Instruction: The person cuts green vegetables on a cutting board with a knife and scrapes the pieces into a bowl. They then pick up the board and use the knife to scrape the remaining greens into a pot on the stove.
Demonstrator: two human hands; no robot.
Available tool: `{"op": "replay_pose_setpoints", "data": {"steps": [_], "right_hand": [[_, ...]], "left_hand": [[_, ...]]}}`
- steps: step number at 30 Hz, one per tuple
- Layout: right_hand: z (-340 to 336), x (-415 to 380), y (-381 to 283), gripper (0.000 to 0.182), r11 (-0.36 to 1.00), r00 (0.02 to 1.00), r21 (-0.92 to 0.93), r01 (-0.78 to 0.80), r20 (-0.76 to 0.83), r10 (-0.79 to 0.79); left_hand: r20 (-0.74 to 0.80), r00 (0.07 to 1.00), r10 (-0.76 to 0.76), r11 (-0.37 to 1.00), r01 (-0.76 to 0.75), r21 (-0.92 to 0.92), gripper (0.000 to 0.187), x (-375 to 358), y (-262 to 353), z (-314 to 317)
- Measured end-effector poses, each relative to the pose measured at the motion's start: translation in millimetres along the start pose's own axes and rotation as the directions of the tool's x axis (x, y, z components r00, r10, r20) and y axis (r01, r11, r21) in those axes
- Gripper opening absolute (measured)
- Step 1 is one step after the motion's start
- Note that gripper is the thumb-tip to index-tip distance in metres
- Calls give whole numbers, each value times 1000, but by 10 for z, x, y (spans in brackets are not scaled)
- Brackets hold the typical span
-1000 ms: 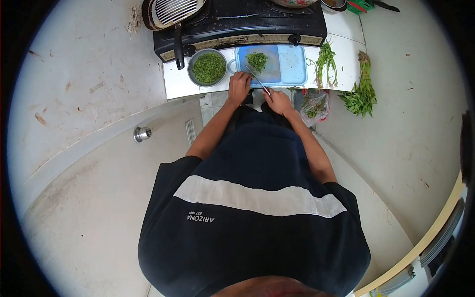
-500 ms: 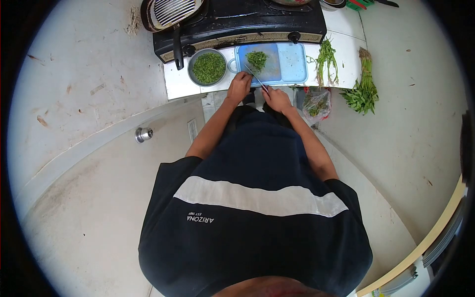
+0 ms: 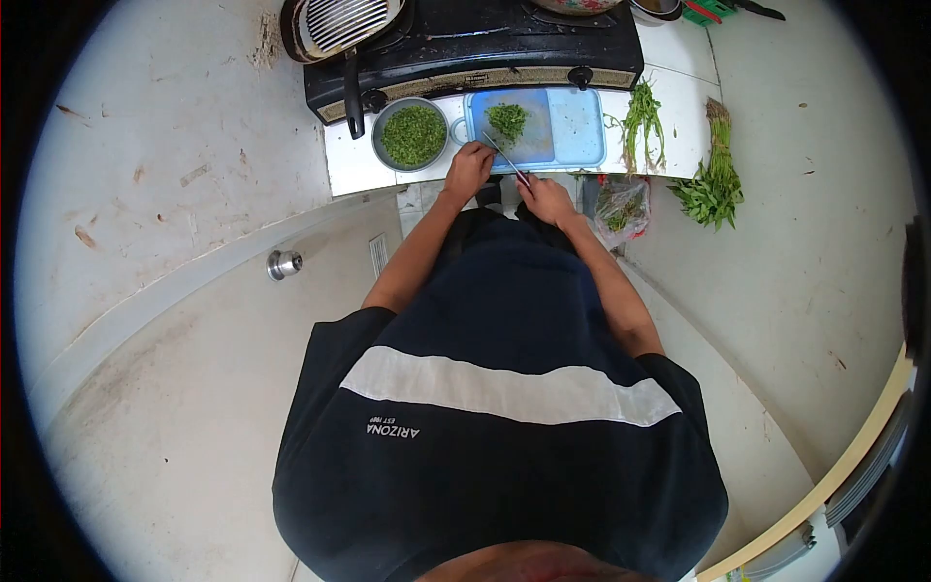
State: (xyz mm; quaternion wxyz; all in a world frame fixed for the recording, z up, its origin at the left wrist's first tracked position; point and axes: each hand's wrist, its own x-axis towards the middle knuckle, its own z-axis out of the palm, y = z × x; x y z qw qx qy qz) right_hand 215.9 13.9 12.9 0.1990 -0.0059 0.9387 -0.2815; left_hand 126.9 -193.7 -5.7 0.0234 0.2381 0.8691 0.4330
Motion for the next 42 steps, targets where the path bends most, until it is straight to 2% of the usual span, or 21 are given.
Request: {"op": "replay_pose_setpoints", "data": {"steps": [4,8,10,14,17,23,25,30,32,33,35,42], "right_hand": [[-56,91,-111,50,996,997,-62,-66,36,68],[-18,71,-94,50,995,997,-83,-59,40,63],[24,-12,-31,51,1000,999,13,-27,-18,28],[30,-13,40,51,1000,1000,19,-12,-26,12],[-6,20,1,51,996,1000,91,-8,-12,9],[-58,-11,-97,50,999,1000,48,-11,-16,12],[-41,-6,-114,49,999,1000,-39,-16,-9,16],[16,67,-154,48,995,999,-92,-35,-32,32],[22,62,-151,48,995,999,-95,-30,-39,27],[21,36,-135,48,996,999,-82,-30,-34,27],[25,0,-103,48,997,999,-69,-30,-28,28],[-40,-8,-115,49,996,997,45,-72,-35,74]], "left_hand": [[9,1000,-18,1000,18,2,12,-9,-5,16],[-3,1000,-24,998,25,53,11,25,-7,16],[-16,999,-37,998,38,58,10,35,31,-5],[-25,998,-56,997,57,51,10,46,22,4],[-26,998,-49,998,50,24,9,50,-19,25],[-19,998,-64,998,65,26,9,55,-11,28],[-13,998,-66,998,66,23,9,56,-5,16],[-26,997,-69,997,70,35,9,50,-9,56],[-52,993,-105,994,104,-26,9,44,-6,59],[-53,993,-105,994,104,-23,9,52,-5,50],[-22,976,-217,973,214,-86,9,58,7,46],[-7,990,-143,989,142,-45,9,24,6,19]]}}
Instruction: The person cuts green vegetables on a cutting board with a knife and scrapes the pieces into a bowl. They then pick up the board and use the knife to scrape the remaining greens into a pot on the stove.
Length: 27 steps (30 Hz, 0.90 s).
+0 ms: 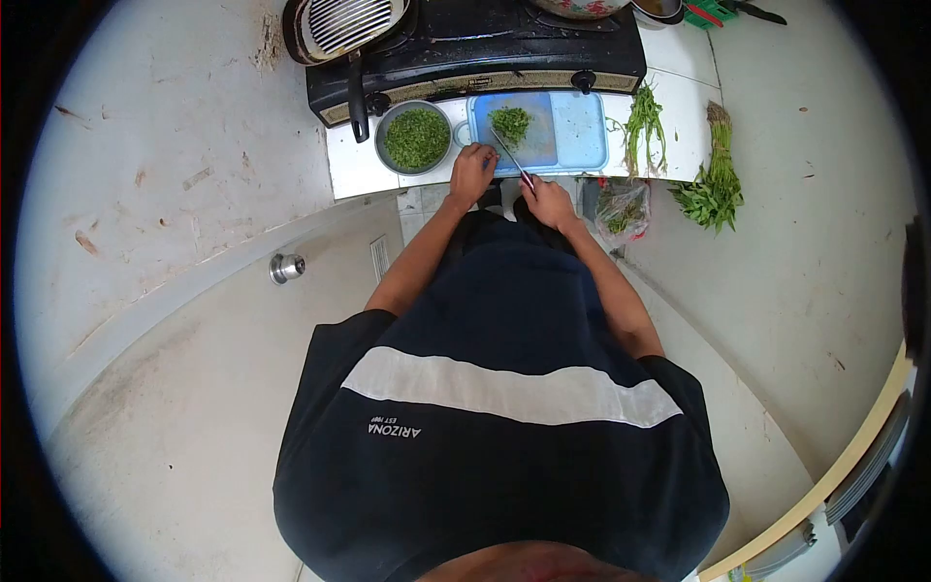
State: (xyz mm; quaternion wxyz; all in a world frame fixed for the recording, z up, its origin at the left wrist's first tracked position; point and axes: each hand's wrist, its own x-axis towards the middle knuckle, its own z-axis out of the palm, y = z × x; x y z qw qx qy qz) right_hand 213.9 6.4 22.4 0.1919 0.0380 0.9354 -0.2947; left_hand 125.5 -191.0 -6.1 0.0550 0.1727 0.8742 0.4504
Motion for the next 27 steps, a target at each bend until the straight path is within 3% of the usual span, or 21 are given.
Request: {"op": "replay_pose_setpoints", "data": {"steps": [5,11,13,17,23,27], "right_hand": [[43,-57,34,49,1000,1000,2,26,4,-26],[110,14,-55,49,997,1000,-69,20,9,-19],[92,64,-99,50,991,1000,-131,3,15,-1],[133,71,-54,52,995,1000,-101,-5,10,6],[95,54,-23,53,998,999,-65,15,43,-13],[42,50,-28,51,1000,997,-30,-2,75,4]], "left_hand": [[-12,994,108,991,-106,82,9,-14,14,-2],[-21,991,134,990,-133,40,11,-26,-7,0],[-10,992,127,992,-126,29,11,-31,25,-20],[79,994,81,995,-76,-61,12,14,6,-134],[191,979,75,997,-68,-46,11,129,-25,-203],[161,985,58,997,-49,-59,9,164,-1,-140]]}}
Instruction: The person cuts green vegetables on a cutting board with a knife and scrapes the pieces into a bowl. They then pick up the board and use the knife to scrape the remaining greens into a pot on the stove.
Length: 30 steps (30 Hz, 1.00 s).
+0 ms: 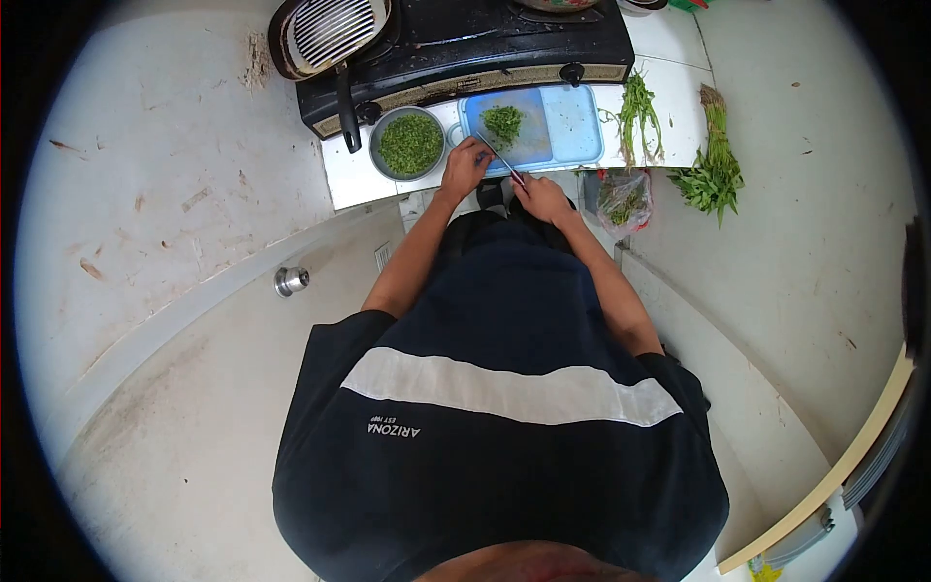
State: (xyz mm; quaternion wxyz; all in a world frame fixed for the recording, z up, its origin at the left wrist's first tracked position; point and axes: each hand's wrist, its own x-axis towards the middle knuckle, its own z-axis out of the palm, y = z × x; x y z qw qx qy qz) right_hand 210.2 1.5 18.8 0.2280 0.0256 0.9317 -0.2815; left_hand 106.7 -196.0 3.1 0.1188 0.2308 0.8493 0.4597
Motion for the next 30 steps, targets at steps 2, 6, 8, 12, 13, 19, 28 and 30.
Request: {"op": "replay_pose_setpoints", "data": {"steps": [2,6,8,12,13,19,28,30], "right_hand": [[11,-15,38,50,1000,1000,14,7,7,-7],[-60,-118,14,47,999,1000,43,-6,16,5],[-73,-151,-20,47,999,1000,52,-14,27,13],[-44,-138,-29,47,1000,1000,-9,-5,16,5],[-32,-127,-39,47,999,1000,-48,-4,5,4],[-64,-63,-160,50,995,999,-92,-50,-27,48],[13,-183,43,52,999,999,47,-27,-34,28],[-3,-171,36,52,999,999,47,-22,-42,24]], "left_hand": [[-25,998,-57,997,58,47,7,-1,0,27],[-63,996,-65,998,65,6,7,-2,46,47],[-90,988,-126,992,127,6,9,3,67,34],[-107,984,-141,990,143,9,10,11,60,49],[-103,983,-153,988,153,1,11,17,35,60],[-113,977,-182,983,178,-44,14,32,-17,75],[-249,954,-167,983,181,34,27,-92,-49,129],[-262,952,-157,985,170,28,28,-99,-79,144]]}}
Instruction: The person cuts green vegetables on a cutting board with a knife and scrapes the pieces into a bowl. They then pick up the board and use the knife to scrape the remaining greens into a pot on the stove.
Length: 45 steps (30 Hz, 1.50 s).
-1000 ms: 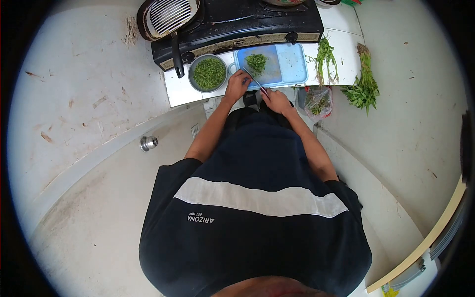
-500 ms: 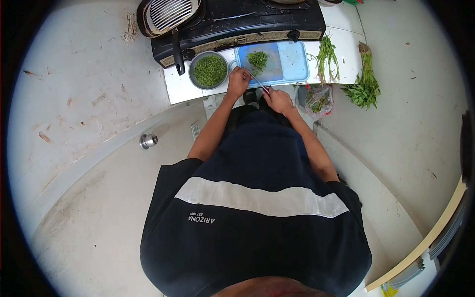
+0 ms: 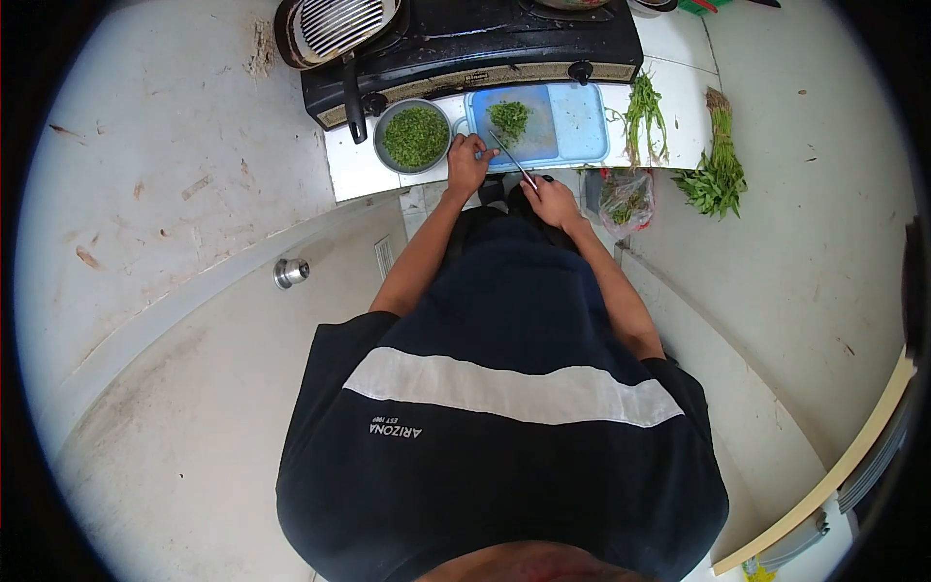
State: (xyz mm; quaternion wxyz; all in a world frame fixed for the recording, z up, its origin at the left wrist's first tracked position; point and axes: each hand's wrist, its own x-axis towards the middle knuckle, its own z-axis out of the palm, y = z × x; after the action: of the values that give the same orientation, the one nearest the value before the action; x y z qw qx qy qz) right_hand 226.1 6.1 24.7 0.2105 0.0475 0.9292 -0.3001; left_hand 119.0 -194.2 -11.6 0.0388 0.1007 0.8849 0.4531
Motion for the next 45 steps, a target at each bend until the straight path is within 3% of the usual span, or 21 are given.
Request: {"op": "replay_pose_setpoints", "data": {"steps": [5,10,18,21,30,37,45], "right_hand": [[-56,8,6,50,1000,999,6,24,-30,-24],[-34,19,15,49,999,998,-25,26,63,-24],[-41,46,-19,51,994,995,-110,-22,99,33],[-37,76,-63,52,992,997,-124,-7,80,17],[-55,51,2,51,999,998,-48,22,58,-20],[-33,-20,1,49,998,998,17,55,30,-56],[63,106,-113,50,993,1000,-116,23,-6,-23]], "left_hand": [[43,999,-15,1000,15,17,30,20,-60,13],[79,995,-55,998,52,40,30,26,21,-53],[137,990,-20,1000,23,-20,27,47,-45,-110],[143,987,-71,997,68,23,25,40,14,-79],[48,994,-101,995,99,31,25,4,17,-17],[21,978,-209,976,210,-57,27,-48,-41,27],[1,981,-196,978,195,-67,29,-67,-73,53]]}}
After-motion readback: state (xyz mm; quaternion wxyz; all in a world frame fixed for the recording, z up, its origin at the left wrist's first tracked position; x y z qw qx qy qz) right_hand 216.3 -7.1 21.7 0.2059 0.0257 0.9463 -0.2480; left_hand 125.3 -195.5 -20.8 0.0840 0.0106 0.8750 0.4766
